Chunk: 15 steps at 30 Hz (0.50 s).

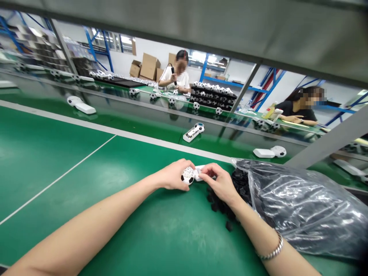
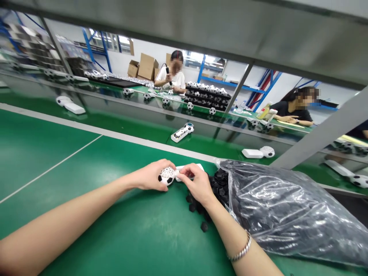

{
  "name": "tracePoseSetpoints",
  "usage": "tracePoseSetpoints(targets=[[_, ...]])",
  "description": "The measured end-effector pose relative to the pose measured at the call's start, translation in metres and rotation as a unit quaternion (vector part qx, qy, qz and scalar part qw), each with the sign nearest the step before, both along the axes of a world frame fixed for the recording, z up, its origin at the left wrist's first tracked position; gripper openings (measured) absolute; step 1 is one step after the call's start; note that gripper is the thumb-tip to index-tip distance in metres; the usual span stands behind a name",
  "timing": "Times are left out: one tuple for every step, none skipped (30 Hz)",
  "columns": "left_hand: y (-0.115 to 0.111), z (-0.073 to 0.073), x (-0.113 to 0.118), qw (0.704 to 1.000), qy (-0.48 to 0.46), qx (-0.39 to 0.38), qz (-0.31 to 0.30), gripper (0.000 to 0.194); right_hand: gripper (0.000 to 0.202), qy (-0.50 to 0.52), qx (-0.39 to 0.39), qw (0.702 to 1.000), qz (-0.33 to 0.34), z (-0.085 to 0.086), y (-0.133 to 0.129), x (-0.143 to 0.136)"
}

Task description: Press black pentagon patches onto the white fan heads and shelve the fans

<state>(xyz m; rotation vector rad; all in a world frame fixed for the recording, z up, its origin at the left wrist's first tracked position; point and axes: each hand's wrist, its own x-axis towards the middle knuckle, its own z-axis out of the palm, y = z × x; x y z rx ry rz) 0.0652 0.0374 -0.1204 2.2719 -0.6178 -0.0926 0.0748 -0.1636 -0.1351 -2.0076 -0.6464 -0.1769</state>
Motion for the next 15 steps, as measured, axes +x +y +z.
tracePoseSetpoints(targets=[[0.005,0.002,0.003,1.0,0.023,-0.009,0.008,0.057,0.017,0.0,0.006,1.0,-0.013,0.0,-0.004,0.001],[0.011,0.004,0.007,0.998,0.047,-0.022,0.022,0.054,0.018,0.003,0.007,1.0,-0.024,-0.001,-0.008,0.002],[0.018,0.006,0.013,0.996,0.065,-0.038,0.042,0.052,0.019,0.006,0.003,0.999,-0.034,-0.002,-0.011,0.003],[0.024,0.008,0.02,0.994,0.073,-0.052,0.066,0.051,0.019,0.012,-0.004,0.999,-0.039,-0.003,-0.014,0.003],[0.03,0.01,0.028,0.991,0.069,-0.061,0.097,0.051,0.02,0.018,-0.01,0.999,-0.04,-0.005,-0.016,0.004],[0.036,0.011,0.038,0.988,0.05,-0.063,0.134,0.052,0.02,0.025,-0.016,0.999,-0.038,-0.007,-0.017,0.004],[0.042,0.013,0.049,0.983,0.024,-0.06,0.174,0.053,0.021,0.032,-0.024,0.999,-0.034,-0.009,-0.017,0.003],[0.047,0.014,0.061,0.975,-0.001,-0.058,0.216,0.055,0.021,0.037,-0.028,0.999,-0.028,-0.01,-0.016,0.003],[0.052,0.013,0.073,0.964,-0.028,-0.056,0.257,0.056,0.021,0.041,-0.032,0.998,-0.022,-0.012,-0.015,0.002],[0.057,0.012,0.083,0.953,-0.052,-0.051,0.293,0.057,0.021,0.042,-0.037,0.998,-0.017,-0.014,-0.013,0.0],[0.061,0.009,0.093,0.943,-0.073,-0.046,0.321,0.058,0.02,0.04,-0.043,0.998,-0.014,-0.015,-0.012,-0.001],[0.065,0.005,0.1,0.935,-0.087,-0.039,0.341,0.058,0.02,0.037,-0.052,0.998,-0.012,-0.016,-0.01,-0.003],[0.068,-0.001,0.106,0.929,-0.093,-0.031,0.356,0.059,0.019,0.033,-0.065,0.997,-0.007,-0.018,-0.01,-0.004],[0.07,-0.007,0.11,0.926,-0.094,-0.022,0.366,0.06,0.019,0.028,-0.081,0.996,0.0,-0.019,-0.009,-0.006],[0.072,-0.013,0.112,0.923,-0.09,-0.014,0.373,0.061,0.018,0.02,-0.099,0.995,0.012,-0.02,-0.009,-0.007]])
